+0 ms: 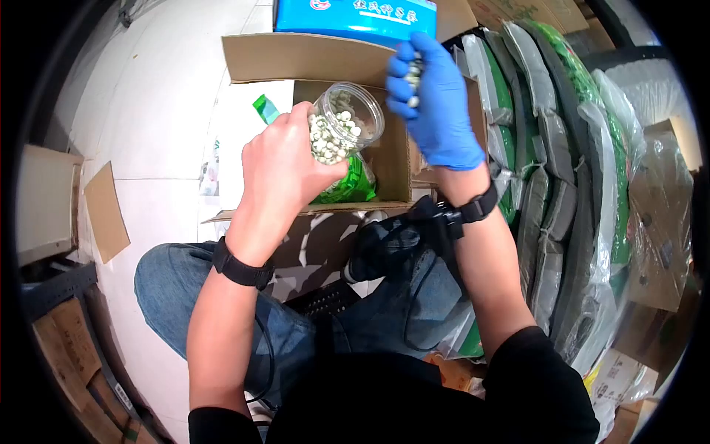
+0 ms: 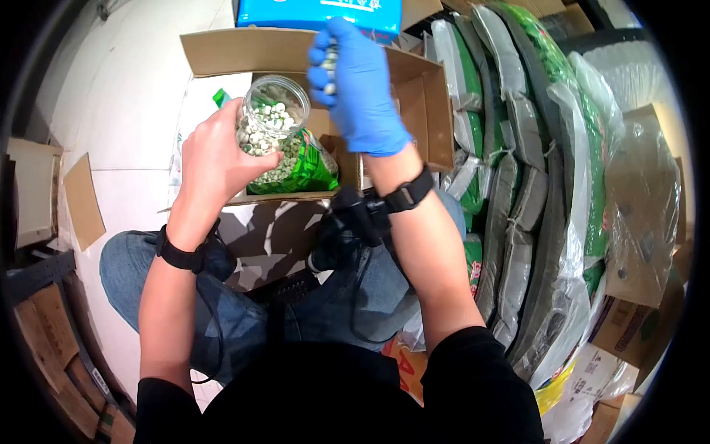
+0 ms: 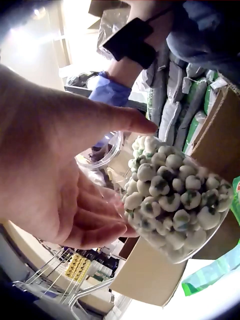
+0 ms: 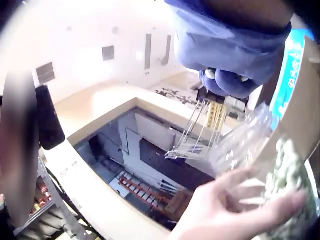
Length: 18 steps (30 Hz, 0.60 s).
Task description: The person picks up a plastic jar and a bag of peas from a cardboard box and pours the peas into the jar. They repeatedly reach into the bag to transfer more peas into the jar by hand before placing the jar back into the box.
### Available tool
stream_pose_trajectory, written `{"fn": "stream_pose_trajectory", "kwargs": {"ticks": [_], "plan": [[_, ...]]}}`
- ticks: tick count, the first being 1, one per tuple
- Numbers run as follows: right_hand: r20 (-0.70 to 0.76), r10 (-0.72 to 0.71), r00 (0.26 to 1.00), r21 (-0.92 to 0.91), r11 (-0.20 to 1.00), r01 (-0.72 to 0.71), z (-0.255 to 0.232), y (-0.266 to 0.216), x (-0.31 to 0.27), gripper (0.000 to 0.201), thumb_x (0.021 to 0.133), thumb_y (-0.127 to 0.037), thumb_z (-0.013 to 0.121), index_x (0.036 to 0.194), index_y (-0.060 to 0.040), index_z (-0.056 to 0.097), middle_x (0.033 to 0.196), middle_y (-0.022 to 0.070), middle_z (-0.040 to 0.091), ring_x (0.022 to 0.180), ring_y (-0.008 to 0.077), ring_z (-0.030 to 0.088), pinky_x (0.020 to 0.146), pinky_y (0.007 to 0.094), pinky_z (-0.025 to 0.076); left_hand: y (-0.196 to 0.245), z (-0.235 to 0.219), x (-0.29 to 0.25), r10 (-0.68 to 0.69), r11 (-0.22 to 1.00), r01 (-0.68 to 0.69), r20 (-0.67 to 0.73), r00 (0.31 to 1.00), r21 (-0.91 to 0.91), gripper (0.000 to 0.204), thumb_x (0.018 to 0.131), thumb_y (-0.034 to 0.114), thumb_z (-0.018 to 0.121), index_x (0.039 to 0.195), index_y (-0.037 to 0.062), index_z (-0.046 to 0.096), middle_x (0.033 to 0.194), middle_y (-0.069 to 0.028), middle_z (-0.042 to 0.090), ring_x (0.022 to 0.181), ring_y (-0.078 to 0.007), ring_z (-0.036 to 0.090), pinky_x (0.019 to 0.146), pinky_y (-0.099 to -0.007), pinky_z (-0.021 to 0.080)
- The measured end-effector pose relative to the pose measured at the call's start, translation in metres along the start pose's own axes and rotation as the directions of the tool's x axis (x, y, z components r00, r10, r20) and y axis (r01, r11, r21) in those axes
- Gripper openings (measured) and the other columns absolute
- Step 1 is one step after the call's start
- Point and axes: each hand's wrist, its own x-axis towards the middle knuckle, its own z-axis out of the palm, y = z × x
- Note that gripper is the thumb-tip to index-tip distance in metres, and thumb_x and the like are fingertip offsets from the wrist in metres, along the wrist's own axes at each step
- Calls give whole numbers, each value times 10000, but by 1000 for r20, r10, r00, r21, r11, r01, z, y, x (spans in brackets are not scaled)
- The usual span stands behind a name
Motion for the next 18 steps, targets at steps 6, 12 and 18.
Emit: {"fn": "stream_pose_trajectory", "kwargs": {"ticks": [6, 12, 18], "plan": [[-169, -177, 970, -54, 984, 170, 13, 17, -4, 275, 953, -292, 530, 792, -71, 557, 658, 11, 519, 468, 72, 456, 401, 226, 324, 13, 20, 4, 114, 987, -107, -60, 992, 116, 559, 578, 271, 804, 1024, -3, 609, 820, -165, 677, 735, -337, 687, 645, -409, 558], [-129, -230, 965, -91, 971, 219, -1, 23, -3, 248, 955, -302, 512, 795, -112, 501, 667, 13, 504, 505, 111, 489, 429, 269, 371, 20, 25, 8, 127, 978, -119, -36, 991, 169, 607, 562, 292, 819, 1058, 14, 605, 851, -166, 677, 738, -334, 682, 653, -410, 552], [-128, -243, 961, 34, 968, 250, -3, 25, -5, 227, 939, -199, 443, 821, -36, 548, 679, 63, 544, 552, 151, 561, 509, 313, 482, 17, 28, 8, 206, 965, -185, -104, 973, 185, 510, 543, 239, 826, 940, 2, 609, 753, -156, 659, 680, -318, 680, 601, -397, 554]]}}
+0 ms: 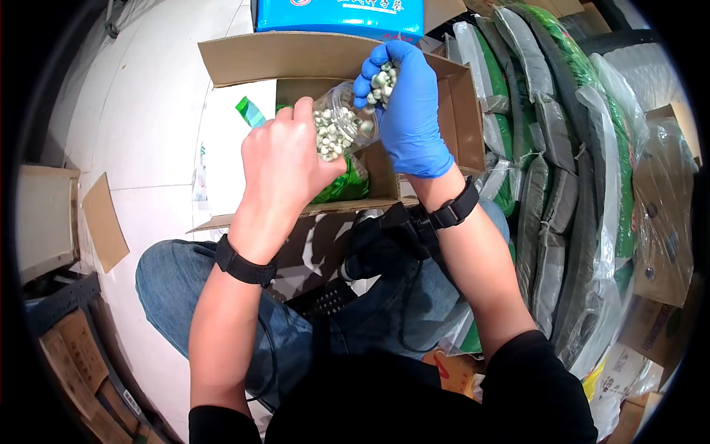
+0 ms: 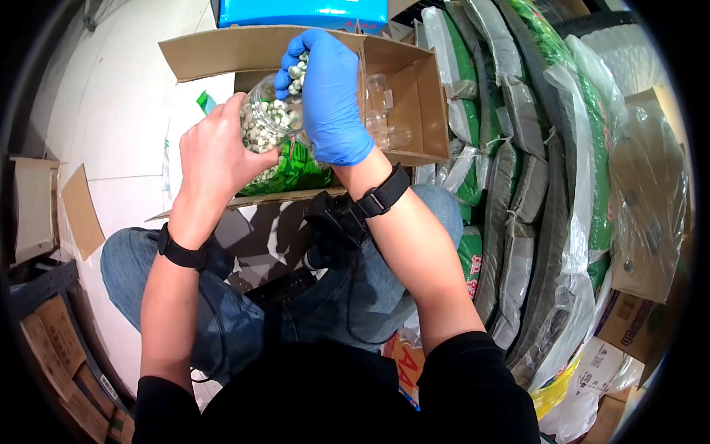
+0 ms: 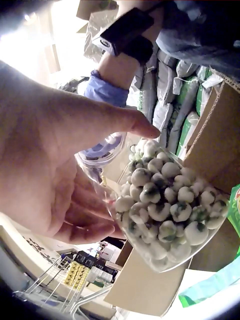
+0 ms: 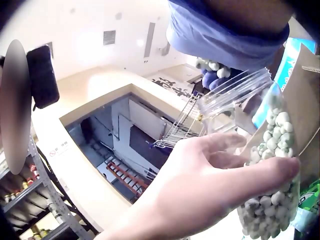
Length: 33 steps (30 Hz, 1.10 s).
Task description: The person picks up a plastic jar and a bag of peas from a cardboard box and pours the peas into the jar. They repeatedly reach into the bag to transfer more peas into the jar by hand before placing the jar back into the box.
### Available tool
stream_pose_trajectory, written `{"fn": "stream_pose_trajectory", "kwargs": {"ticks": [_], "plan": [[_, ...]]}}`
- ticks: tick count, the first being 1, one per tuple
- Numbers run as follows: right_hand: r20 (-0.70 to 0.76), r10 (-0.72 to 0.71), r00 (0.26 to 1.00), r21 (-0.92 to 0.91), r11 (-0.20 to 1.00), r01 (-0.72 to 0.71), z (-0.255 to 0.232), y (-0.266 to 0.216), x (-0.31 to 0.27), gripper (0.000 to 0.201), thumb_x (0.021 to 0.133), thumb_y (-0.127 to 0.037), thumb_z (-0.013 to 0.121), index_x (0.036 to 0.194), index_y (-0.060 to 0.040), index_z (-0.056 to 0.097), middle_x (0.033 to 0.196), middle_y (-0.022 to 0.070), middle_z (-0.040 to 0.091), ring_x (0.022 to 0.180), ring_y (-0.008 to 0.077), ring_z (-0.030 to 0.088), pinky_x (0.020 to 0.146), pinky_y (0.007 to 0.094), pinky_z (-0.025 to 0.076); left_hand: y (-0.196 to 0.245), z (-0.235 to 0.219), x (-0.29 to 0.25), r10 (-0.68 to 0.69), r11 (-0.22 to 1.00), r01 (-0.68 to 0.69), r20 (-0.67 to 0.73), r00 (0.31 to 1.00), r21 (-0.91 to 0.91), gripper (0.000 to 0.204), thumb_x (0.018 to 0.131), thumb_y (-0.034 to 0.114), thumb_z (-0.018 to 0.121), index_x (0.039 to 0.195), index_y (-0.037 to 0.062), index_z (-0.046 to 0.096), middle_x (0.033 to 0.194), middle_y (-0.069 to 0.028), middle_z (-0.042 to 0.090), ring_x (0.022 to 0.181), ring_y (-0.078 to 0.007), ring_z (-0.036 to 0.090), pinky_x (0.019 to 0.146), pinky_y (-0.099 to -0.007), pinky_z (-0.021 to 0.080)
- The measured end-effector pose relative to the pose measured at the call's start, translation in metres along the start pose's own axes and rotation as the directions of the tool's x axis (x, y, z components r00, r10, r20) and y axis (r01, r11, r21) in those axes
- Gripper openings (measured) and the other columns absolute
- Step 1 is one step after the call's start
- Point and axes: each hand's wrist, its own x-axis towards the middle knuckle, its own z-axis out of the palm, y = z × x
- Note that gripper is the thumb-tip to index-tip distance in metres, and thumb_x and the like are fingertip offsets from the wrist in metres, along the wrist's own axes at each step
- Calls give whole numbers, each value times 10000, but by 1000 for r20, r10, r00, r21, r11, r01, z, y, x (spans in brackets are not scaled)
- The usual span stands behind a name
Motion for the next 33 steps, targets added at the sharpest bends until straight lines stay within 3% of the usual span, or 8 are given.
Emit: {"fn": "stream_pose_trajectory", "kwargs": {"ticks": [2, 4, 7, 25, 26, 28, 31, 33], "plan": [[-5, 2, 1000, 16, 1000, -2, 0, 2, 0, 230, 937, -198, 441, 821, -30, 547, 686, 68, 548, 556, 159, 567, 522, 316, 495, -1, -1, 0, -3, 1000, 3, -6, 1000, 4, 512, 542, 241, 828, 939, 3, 609, 752, -154, 658, 681, -319, 680, 601, -397, 555], [-12, 5, 1000, 32, 999, -5, 1, 3, 1, 234, 936, -197, 439, 822, -24, 546, 692, 73, 552, 561, 166, 574, 536, 319, 508, -1, -5, 1, -90, 996, 88, 117, 989, 24, 708, 567, 338, 818, 1163, 15, 616, 966, -156, 699, 782, -333, 689, 687, -400, 560], [36, -8, 999, 60, 998, 5, 0, 4, 0, 243, 933, -195, 439, 829, -8, 552, 710, 87, 566, 581, 183, 594, 569, 325, 529, -4, -3, -1, -8, 1000, 8, -6, 1000, -17, 505, 541, 240, 825, 933, 9, 607, 754, -148, 660, 686, -319, 679, 596, -399, 553], [204, -168, 965, -20, 984, 175, 0, 7, -8, 328, 983, -198, 412, 920, 43, 625, 834, 130, 670, 807, 229, 697, 779, 341, 578, -8, -10, -1, -60, 998, 61, 47, 997, -23, 502, 556, 275, 817, 938, 20, 613, 770, -139, 668, 717, -322, 681, 614, -415, 555], [222, -161, 962, -64, 982, 179, 0, 6, -8, 348, 975, -228, 409, 923, 37, 629, 857, 146, 674, 871, 268, 688, 844, 408, 554, -8, -12, 0, -62, 998, 63, 48, 997, -18, 502, 556, 275, 817, 938, 20, 613, 770, -139, 668, 717, -322, 681, 614, -415, 555], [239, -154, 959, -108, 977, 184, 1, 6, -8, 369, 967, -258, 405, 926, 30, 632, 881, 162, 678, 936, 306, 679, 910, 475, 531, -7, -15, 2, -142, 989, 145, 155, 978, -14, 712, 543, 309, 807, 1177, 42, 621, 954, -170, 699, 819, -347, 688, 709, -417, 559], [295, -203, 934, -207, 940, 270, -1, 5, -8, 398, 981, -264, 385, 992, 48, 632, 939, 175, 682, 973, 331, 679, 938, 463, 518, -12, -11, -1, -83, 996, 85, 56, 995, -32, 565, 544, 302, 827, 988, 20, 621, 786, -146, 669, 738, -323, 684, 631, -412, 558], [324, -205, 924, -204, 938, 279, 1, 6, -11, 419, 992, -269, 364, 1055, 59, 616, 988, 183, 678, 977, 346, 677, 969, 441, 500, -12, -11, -1, -88, 995, 91, 54, 995, -42, 584, 539, 309, 828, 1004, 19, 623, 796, -150, 672, 742, -324, 685, 637, -412, 560]]}}
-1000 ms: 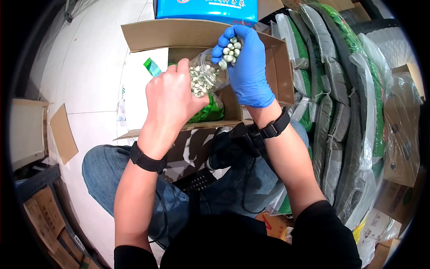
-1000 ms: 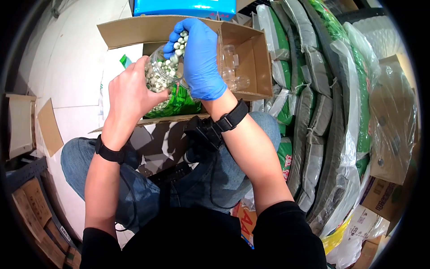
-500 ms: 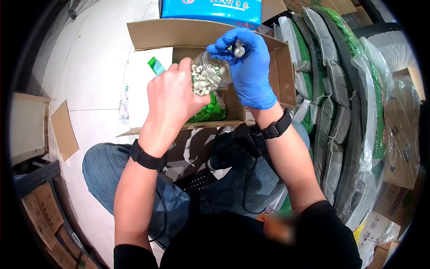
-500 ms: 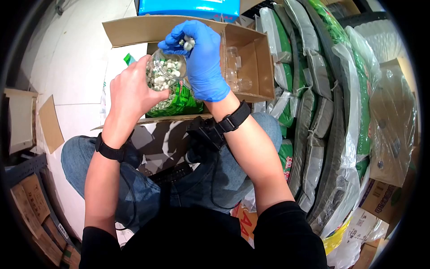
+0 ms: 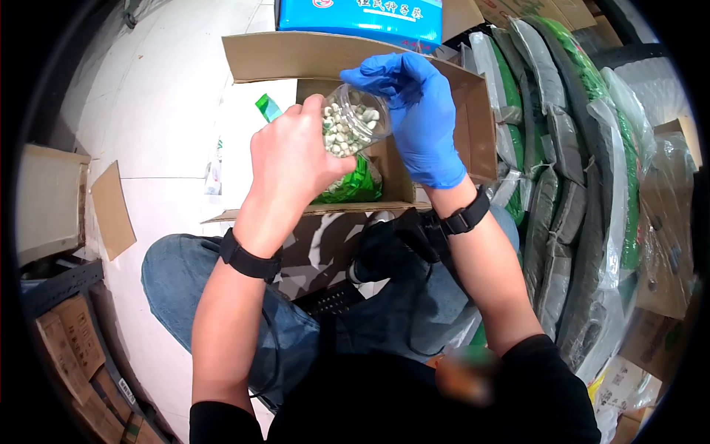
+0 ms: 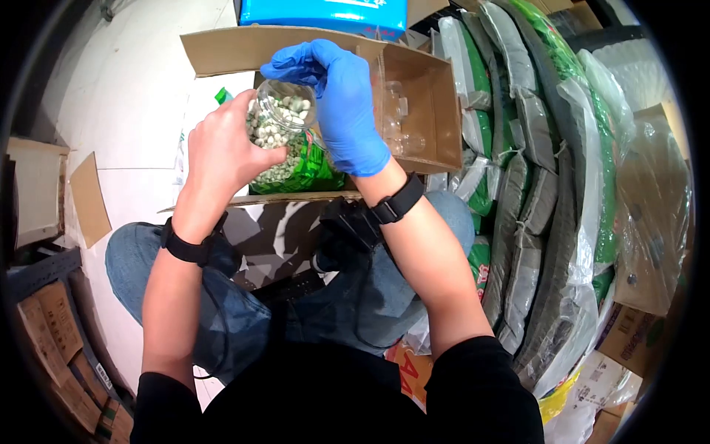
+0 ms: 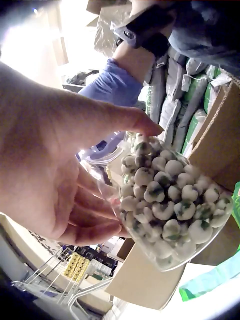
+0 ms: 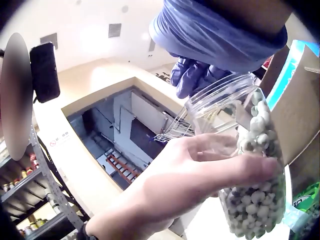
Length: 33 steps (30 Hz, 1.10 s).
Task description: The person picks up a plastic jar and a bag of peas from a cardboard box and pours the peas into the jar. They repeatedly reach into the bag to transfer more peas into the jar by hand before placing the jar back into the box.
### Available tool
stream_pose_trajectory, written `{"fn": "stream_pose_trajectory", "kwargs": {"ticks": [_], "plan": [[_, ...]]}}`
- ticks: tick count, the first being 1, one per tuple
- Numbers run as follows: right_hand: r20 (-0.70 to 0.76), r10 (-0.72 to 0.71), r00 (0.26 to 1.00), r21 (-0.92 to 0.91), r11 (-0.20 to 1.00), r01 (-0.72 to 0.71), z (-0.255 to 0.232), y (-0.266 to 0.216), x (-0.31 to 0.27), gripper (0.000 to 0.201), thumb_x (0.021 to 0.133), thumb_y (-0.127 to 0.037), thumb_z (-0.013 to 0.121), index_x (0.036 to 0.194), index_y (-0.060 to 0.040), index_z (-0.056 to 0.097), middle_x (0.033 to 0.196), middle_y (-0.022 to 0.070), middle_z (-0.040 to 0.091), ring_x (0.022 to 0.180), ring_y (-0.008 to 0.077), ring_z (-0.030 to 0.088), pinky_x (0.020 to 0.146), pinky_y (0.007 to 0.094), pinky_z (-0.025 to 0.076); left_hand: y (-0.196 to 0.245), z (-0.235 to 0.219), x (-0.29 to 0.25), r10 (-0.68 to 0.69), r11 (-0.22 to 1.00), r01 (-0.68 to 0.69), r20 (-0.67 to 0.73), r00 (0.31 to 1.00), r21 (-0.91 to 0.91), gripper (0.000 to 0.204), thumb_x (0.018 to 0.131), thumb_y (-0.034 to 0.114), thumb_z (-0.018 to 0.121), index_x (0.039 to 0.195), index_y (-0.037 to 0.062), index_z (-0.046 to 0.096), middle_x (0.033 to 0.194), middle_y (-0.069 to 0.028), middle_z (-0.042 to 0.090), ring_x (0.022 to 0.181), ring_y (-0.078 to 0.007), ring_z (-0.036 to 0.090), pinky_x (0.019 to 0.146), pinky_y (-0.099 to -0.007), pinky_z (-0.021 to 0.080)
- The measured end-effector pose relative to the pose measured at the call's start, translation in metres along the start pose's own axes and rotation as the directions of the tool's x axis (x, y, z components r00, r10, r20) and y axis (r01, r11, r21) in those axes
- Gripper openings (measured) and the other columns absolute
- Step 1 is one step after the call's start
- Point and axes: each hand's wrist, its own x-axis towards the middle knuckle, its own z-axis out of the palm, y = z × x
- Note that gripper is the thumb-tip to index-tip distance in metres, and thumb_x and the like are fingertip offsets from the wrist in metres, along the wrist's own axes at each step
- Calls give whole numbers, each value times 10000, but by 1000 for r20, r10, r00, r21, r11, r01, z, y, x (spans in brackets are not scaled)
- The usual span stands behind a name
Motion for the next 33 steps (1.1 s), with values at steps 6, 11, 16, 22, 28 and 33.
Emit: {"fn": "stream_pose_trajectory", "kwargs": {"ticks": [6, 11, 16, 22, 28, 33], "plan": [[-42, -100, 994, -10, 995, 99, 6, -5, 1, 427, 1000, -273, 357, 1113, 63, 594, 1042, 190, 672, 1069, 345, 645, 1014, 428, 462, -5, -12, 2, -49, 998, 50, 47, 998, -31, 601, 549, 320, 808, 1038, 14, 637, 815, -157, 694, 740, -337, 691, 660, -414, 567], [-100, 16, 995, 215, 977, 6, -17, 13, 10, 245, 987, -152, 458, 1025, 6, 641, 940, 124, 697, 909, 204, 686, 832, 304, 537, -28, -30, 9, -92, 994, 87, -70, 993, -64, 669, 555, 390, 819, 1081, 9, 660, 859, -175, 711, 802, -328, 707, 719, -407, 567], [316, 665, 676, -654, 669, -352, 2, 90, 4, 258, 868, -215, 567, 956, -17, 707, 843, 127, 695, 756, 187, 656, 739, 307, 521, -48, -52, 7, -102, 993, 89, -193, 976, -78, 642, 550, 373, 820, 1068, 22, 676, 818, -163, 713, 786, -309, 713, 713, -393, 574], [172, 934, 312, -953, 77, 294, 4, 229, 2, 403, 752, -228, 615, 1110, -57, 686, 1094, 196, 678, 1008, 356, 643, 872, 428, 502, -61, -56, -2, -122, 987, 103, -155, 980, -126, 656, 559, 388, 845, 1012, -44, 647, 871, -212, 707, 798, -329, 711, 725, -375, 557], [499, 709, 499, -849, 516, 116, -12, 233, -18, 629, 781, -447, 671, 1275, -72, 566, 1195, 215, 625, 1119, 401, 573, 975, 444, 438, -69, -69, -8, -144, 980, 123, -131, 981, -159, 655, 571, 377, 831, 1038, -43, 645, 860, -209, 703, 797, -333, 708, 730, -380, 553], [617, 619, 486, -769, 606, 203, -28, 277, -42, 638, 856, -520, 587, 1284, -47, 566, 1226, 237, 608, 1143, 415, 554, 995, 455, 413, -71, -64, -7, -136, 984, 118, -142, 980, -130, 666, 566, 377, 835, 1042, -47, 642, 842, -206, 698, 796, -333, 703, 722, -382, 552]]}}
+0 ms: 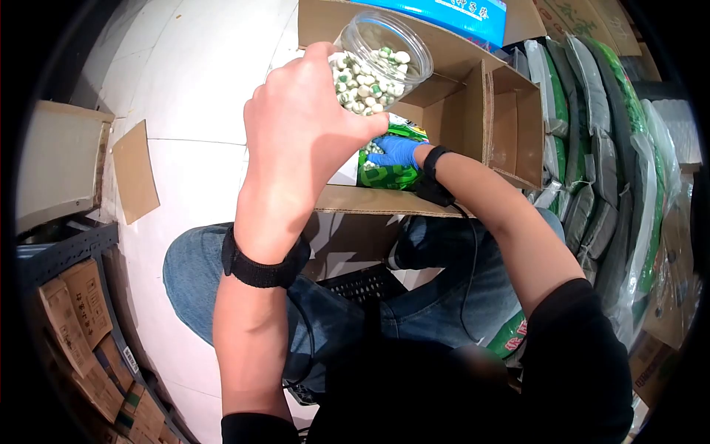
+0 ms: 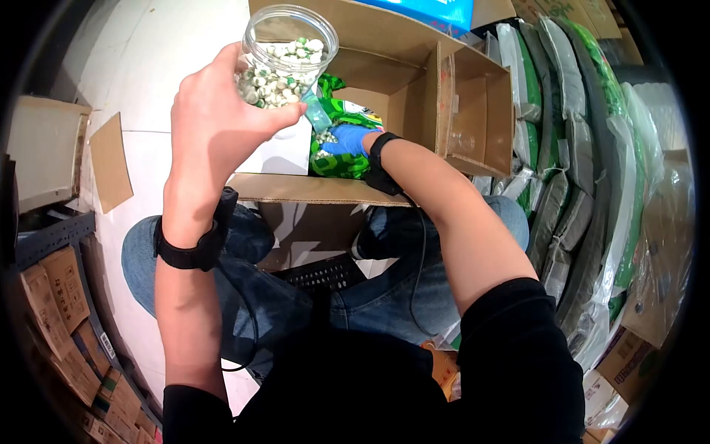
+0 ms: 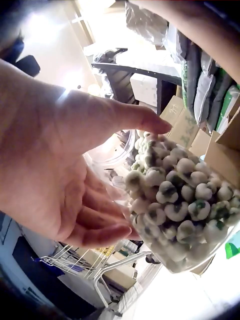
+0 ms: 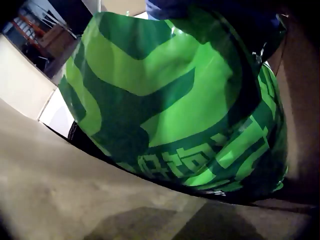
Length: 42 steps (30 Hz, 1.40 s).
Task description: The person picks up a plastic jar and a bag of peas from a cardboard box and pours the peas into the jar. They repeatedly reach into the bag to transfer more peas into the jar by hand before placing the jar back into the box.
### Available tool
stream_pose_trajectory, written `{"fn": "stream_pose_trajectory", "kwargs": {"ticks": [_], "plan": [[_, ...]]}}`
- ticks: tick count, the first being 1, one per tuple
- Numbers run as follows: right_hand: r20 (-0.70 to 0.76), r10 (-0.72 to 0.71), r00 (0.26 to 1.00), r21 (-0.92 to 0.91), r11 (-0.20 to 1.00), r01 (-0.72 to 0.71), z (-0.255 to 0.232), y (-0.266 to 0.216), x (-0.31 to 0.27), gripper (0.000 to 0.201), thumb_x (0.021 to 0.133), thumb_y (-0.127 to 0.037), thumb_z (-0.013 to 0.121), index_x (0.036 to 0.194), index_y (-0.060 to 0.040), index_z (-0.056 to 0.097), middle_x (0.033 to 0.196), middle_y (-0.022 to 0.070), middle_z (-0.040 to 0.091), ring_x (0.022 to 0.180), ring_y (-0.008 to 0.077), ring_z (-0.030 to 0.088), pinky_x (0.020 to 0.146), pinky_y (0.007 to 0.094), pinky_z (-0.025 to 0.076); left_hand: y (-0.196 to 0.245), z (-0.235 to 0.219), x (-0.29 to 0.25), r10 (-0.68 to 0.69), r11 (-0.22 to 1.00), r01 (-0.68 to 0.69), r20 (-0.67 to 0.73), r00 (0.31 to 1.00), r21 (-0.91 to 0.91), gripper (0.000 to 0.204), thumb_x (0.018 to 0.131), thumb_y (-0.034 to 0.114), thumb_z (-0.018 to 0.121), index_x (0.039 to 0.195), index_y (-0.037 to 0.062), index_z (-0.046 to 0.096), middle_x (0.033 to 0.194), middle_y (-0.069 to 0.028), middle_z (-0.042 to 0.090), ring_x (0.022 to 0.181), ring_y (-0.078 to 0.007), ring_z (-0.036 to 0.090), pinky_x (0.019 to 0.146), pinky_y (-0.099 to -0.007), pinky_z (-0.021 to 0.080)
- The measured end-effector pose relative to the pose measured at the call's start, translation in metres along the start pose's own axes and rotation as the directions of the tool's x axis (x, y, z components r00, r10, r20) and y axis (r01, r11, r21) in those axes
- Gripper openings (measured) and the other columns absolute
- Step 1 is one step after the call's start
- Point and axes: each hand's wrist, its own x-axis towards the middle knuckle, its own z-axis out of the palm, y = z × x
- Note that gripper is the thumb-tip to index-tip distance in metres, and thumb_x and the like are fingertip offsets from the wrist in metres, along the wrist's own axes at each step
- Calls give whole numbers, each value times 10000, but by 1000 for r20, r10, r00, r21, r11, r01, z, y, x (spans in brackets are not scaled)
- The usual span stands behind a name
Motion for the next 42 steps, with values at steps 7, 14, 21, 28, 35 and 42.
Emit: {"fn": "stream_pose_trajectory", "kwargs": {"ticks": [7, 14, 21, 28, 35, 42], "plan": [[122, 390, 913, -92, 920, -381, -19, -25, -5, 504, 918, -449, 520, 1147, -24, 662, 1134, 224, 656, 1071, 390, 607, 957, 446, 447, 7, 2, 5, -22, 1000, 21, 55, 998, 15, 681, 566, 385, 833, 1051, -52, 638, 858, -211, 696, 797, -331, 703, 715, -384, 553], [-108, 249, 963, -266, 926, -269, -12, -6, 8, 467, 889, -424, 554, 1112, -35, 681, 1142, 205, 663, 1063, 356, 632, 936, 439, 476, 24, 16, 9, -20, 1000, 19, 70, 997, 10, 702, 560, 401, 827, 1072, -43, 643, 862, -197, 708, 813, -326, 709, 740, -392, 558], [-100, 241, 965, -256, 931, -259, 10, 36, 37, 434, 854, -392, 573, 1085, -47, 700, 1101, 187, 682, 1022, 343, 649, 899, 423, 491, 34, 23, 11, -79, 996, 72, 155, 985, 48, 712, 561, 426, 811, 1098, -11, 649, 913, -186, 716, 861, -321, 706, 769, -390, 559], [-27, 399, 917, 429, 833, -350, -108, -83, -49, 361, 906, -373, 539, 888, -45, 687, 734, 77, 651, 571, 190, 574, 534, 339, 467, 40, 27, 13, -67, 997, 62, 142, 988, 39, 771, 542, 459, 831, 1126, -7, 639, 951, -191, 714, 891, -322, 705, 795, -396, 559], [-246, 528, 813, 950, 296, 95, -205, -130, -142, 204, 939, -295, 515, 866, -116, 582, 645, -20, 519, 413, 46, 348, 363, 203, 256, 45, 37, 8, -74, 995, 59, 207, 976, 77, 744, 556, 429, 831, 1127, -4, 634, 928, -174, 717, 851, -315, 707, 768, -399, 562], [-450, 418, 789, 892, 173, 417, -215, -159, -160, 243, 999, -342, 482, 888, -137, 552, 641, -17, 511, 397, 49, 349, 359, 197, 253, 61, 64, -4, 39, 999, -47, 280, 959, 20, 656, 574, 331, 807, 1108, -6, 632, 838, -176, 706, 778, -321, 705, 688, -403, 569]]}}
